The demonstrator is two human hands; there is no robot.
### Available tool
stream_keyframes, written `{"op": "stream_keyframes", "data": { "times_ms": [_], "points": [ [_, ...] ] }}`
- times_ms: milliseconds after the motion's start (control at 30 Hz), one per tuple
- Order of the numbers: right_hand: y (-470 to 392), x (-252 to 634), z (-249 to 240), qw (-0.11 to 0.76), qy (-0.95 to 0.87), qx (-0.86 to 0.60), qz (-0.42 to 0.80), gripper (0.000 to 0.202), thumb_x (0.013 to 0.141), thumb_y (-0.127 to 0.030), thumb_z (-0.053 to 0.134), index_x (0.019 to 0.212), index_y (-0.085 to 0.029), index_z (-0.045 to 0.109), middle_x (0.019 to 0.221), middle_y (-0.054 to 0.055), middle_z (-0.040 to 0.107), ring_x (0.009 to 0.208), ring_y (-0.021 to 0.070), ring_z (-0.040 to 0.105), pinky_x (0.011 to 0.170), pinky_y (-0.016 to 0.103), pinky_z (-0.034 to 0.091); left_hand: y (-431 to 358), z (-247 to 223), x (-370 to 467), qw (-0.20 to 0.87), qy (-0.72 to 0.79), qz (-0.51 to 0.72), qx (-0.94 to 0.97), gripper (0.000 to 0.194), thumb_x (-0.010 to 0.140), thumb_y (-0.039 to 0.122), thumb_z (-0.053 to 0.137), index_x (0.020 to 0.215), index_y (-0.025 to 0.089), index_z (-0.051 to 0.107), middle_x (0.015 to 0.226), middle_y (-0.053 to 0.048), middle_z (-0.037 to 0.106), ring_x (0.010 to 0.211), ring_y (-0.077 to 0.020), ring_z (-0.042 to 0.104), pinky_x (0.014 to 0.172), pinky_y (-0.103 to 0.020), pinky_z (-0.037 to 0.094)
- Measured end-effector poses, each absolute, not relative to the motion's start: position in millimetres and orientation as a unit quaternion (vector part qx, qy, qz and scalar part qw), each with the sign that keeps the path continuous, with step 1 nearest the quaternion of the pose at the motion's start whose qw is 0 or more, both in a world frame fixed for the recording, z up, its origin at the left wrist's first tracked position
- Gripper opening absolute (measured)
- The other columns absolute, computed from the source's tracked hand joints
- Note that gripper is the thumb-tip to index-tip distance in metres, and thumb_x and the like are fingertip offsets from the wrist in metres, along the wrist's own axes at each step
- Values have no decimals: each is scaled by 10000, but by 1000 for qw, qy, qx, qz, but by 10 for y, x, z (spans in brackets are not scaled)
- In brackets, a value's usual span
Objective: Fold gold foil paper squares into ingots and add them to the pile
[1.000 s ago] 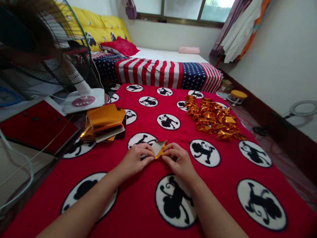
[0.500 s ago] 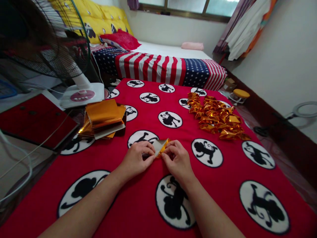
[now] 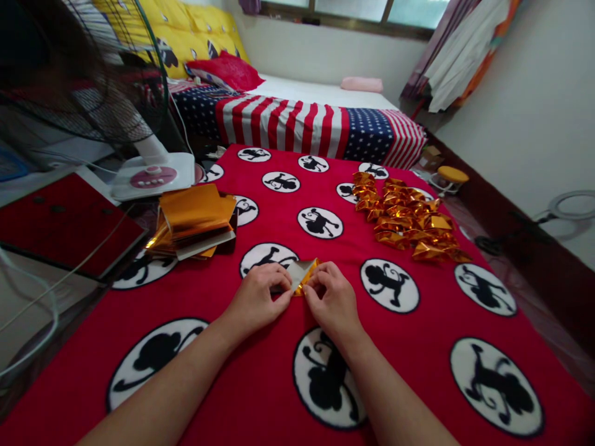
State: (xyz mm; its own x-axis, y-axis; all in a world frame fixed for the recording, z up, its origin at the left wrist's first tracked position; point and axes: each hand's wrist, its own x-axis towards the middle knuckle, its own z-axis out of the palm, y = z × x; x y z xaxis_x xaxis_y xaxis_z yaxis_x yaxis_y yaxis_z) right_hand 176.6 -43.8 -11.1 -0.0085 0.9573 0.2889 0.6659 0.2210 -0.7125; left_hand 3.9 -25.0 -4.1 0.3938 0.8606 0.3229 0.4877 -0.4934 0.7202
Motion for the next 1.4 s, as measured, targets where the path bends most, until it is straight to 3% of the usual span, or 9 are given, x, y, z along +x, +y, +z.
{"op": "stream_keyframes", "data": {
  "times_ms": [200, 367, 900, 1100, 1400],
  "points": [
    [-438, 1765, -109, 372, -689, -595, 182, 160, 759, -124, 622, 633, -205, 566, 823, 20, 579, 673, 134, 555, 609, 245, 432, -250, -41, 60, 260, 454, 344, 780, 154, 829, 132, 563, 698, 187, 625, 796, -37, 681, 776, -168, 614, 748, -285, 467],
    [-435, 1765, -102, 362, -686, -602, 189, 169, 764, -130, 627, 627, -200, 556, 826, 18, 578, 671, 131, 554, 595, 243, 413, -232, -79, 88, 265, 469, 341, 770, 178, 830, 237, 650, 663, 184, 623, 749, -28, 668, 718, -159, 596, 700, -272, 455],
    [-451, 1737, -102, 348, -678, -621, 182, 158, 789, -159, 622, 645, -190, 564, 829, 7, 574, 660, 116, 541, 583, 234, 376, -218, -108, 76, 269, 453, 340, 779, 127, 765, 148, 711, 670, 176, 631, 788, -14, 680, 772, -157, 610, 742, -278, 448],
    [-450, 1717, -102, 339, -673, -635, 171, 166, 775, -148, 620, 633, -190, 545, 807, 1, 561, 642, 114, 530, 564, 233, 357, -233, -89, 71, 256, 457, 312, 793, 36, 800, 170, 702, 779, 199, 705, 853, -13, 686, 845, -166, 613, 780, -292, 440],
    [-441, 1713, -109, 381, -651, -625, 201, 154, 755, -102, 628, 725, -204, 516, 838, 2, 529, 673, 132, 510, 618, 249, 397, -218, -119, 52, 218, 451, 292, 815, 114, 815, 207, 709, 881, 271, 775, 888, -15, 679, 857, -165, 604, 767, -304, 425]
  ]
}}
